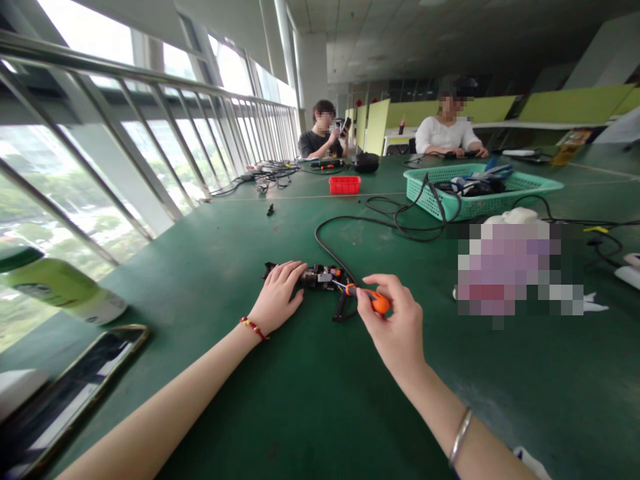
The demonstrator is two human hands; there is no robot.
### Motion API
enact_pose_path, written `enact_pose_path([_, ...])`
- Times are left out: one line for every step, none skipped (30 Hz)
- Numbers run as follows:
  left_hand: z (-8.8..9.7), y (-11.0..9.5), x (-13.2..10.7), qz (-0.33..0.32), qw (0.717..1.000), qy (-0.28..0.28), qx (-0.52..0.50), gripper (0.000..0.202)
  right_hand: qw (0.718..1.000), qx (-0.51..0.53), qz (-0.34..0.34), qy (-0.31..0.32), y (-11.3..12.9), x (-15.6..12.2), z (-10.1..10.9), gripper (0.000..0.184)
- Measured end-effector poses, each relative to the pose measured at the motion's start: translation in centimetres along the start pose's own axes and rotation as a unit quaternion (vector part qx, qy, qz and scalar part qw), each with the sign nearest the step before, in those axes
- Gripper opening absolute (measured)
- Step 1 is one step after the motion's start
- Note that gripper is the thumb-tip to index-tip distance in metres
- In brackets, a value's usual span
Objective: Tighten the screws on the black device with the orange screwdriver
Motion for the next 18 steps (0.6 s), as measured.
enact_pose_path([0.01, -0.02, 0.00, 0.000, 1.000, 0.001, 0.000, 0.049, 1.000, 0.001, 0.003, -0.002, 0.02, 0.00, 0.01, 0.019])
enact_pose_path([0.01, -0.04, 0.00, 0.001, 1.000, 0.001, 0.001, 0.049, 1.000, 0.006, 0.012, -0.013, 0.08, 0.04, 0.07, 0.021])
enact_pose_path([0.02, -0.05, 0.00, 0.001, 1.000, 0.001, 0.001, 0.049, 0.999, 0.012, 0.024, -0.028, 0.14, 0.08, 0.15, 0.025])
enact_pose_path([0.02, -0.06, 0.00, 0.001, 1.000, 0.001, 0.001, 0.049, 0.998, 0.017, 0.035, -0.044, 0.19, 0.13, 0.25, 0.028])
enact_pose_path([0.03, -0.06, -0.01, 0.001, 1.000, 0.000, 0.001, 0.049, 0.997, 0.021, 0.044, -0.054, 0.23, 0.17, 0.32, 0.031])
enact_pose_path([0.05, -0.07, -0.02, 0.001, 1.000, 0.001, 0.001, 0.049, 0.997, 0.021, 0.045, -0.057, 0.23, 0.19, 0.35, 0.032])
enact_pose_path([0.07, -0.07, -0.03, 0.002, 1.000, 0.001, 0.001, 0.048, 0.998, 0.017, 0.038, -0.050, 0.20, 0.20, 0.33, 0.030])
enact_pose_path([0.09, -0.08, -0.03, 0.002, 1.000, 0.002, 0.001, 0.048, 0.999, 0.011, 0.026, -0.037, 0.15, 0.18, 0.27, 0.026])
enact_pose_path([0.10, -0.08, -0.04, 0.002, 1.000, 0.002, 0.001, 0.048, 1.000, 0.005, 0.012, -0.021, 0.10, 0.15, 0.19, 0.022])
enact_pose_path([0.11, -0.08, -0.03, 0.002, 1.000, 0.003, 0.001, 0.048, 1.000, 0.001, 0.001, -0.008, 0.07, 0.12, 0.13, 0.019])
enact_pose_path([0.11, -0.08, -0.03, 0.002, 1.000, 0.004, 0.002, 0.049, 1.000, -0.002, -0.006, -0.001, 0.08, 0.10, 0.09, 0.017])
enact_pose_path([0.10, -0.07, -0.01, 0.002, 1.000, 0.004, 0.002, 0.049, 1.000, -0.001, -0.003, -0.004, 0.15, 0.11, 0.11, 0.018])
enact_pose_path([0.07, -0.05, 0.00, 0.003, 1.000, 0.004, 0.003, 0.049, 1.000, 0.002, 0.009, -0.014, 0.26, 0.14, 0.16, 0.019])
enact_pose_path([0.04, -0.03, 0.01, 0.003, 1.000, 0.003, 0.003, 0.049, 0.999, 0.005, 0.024, -0.029, 0.37, 0.19, 0.24, 0.023])
enact_pose_path([0.00, 0.00, 0.02, 0.004, 1.000, 0.003, 0.002, 0.049, 0.998, 0.007, 0.039, -0.045, 0.47, 0.23, 0.33, 0.026])
enact_pose_path([-0.04, 0.02, 0.02, 0.004, 1.000, 0.003, 0.002, 0.049, 0.997, 0.010, 0.052, -0.058, 0.53, 0.25, 0.40, 0.029])
enact_pose_path([-0.07, 0.03, 0.01, 0.003, 1.000, 0.002, 0.002, 0.049, 0.996, 0.013, 0.059, -0.065, 0.54, 0.25, 0.43, 0.031])
enact_pose_path([-0.09, 0.04, 0.01, 0.002, 1.000, 0.001, 0.002, 0.049, 0.996, 0.013, 0.058, -0.063, 0.49, 0.23, 0.42, 0.030])
Point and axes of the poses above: each hand's wrist, its own x-axis towards the middle knuckle, its own z-axis out of the back of the hand, y = z × x, the point moved 4 cm from there along x, towards the middle knuckle, and after that the axes turned 9 degrees about z, right-handed, at the moved point
